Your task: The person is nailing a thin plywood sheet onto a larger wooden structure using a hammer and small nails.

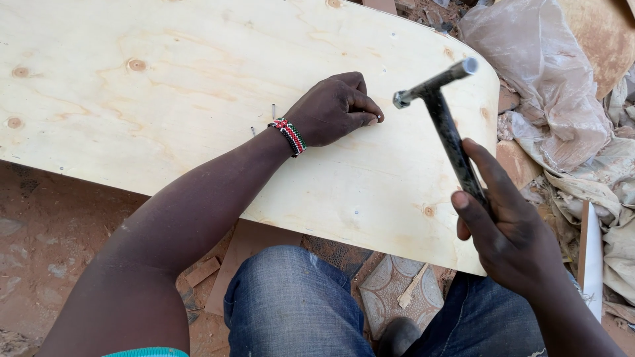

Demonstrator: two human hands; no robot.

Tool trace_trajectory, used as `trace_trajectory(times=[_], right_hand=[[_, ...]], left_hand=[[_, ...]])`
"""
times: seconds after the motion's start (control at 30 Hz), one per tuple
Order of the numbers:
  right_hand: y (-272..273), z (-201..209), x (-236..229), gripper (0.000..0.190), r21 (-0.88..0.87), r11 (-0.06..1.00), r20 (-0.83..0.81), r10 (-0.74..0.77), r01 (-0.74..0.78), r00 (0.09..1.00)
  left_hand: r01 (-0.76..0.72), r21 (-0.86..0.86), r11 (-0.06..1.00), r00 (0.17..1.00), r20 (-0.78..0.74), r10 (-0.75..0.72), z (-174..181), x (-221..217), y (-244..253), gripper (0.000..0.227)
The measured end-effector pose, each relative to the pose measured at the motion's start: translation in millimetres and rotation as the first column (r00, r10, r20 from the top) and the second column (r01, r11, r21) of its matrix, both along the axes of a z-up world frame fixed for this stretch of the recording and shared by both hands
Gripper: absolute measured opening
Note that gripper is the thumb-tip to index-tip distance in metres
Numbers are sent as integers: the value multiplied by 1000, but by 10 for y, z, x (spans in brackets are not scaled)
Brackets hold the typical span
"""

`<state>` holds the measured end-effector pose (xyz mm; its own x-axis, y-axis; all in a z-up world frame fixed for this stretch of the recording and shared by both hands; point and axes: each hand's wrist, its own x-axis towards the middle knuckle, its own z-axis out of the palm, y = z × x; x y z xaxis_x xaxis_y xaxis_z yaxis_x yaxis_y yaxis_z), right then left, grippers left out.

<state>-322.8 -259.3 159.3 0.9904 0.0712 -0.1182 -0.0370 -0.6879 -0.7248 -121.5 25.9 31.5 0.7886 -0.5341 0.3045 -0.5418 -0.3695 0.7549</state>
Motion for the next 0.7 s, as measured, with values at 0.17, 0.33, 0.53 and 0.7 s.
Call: trace_trajectory(times=[0.17,0.33,0.53,0.7], right_hand=[[277,229,261,82,-427,904,-360,-136,-33,923],[33,139,29,77,-132,990,166,73,-51,983],[87,-123,130,73,-331,940,77,109,-78,991],[39,-26,43,79,-122,989,-62,-91,83,994]], left_hand=[[-15,3,1000,999,34,15,-37,24,-8,11],[-18,12,1000,1000,0,18,53,-34,-8,8],[-21,25,999,999,39,20,18,-3,-7,10],[-2,-11,1000,1000,-20,2,57,-46,7,8]])
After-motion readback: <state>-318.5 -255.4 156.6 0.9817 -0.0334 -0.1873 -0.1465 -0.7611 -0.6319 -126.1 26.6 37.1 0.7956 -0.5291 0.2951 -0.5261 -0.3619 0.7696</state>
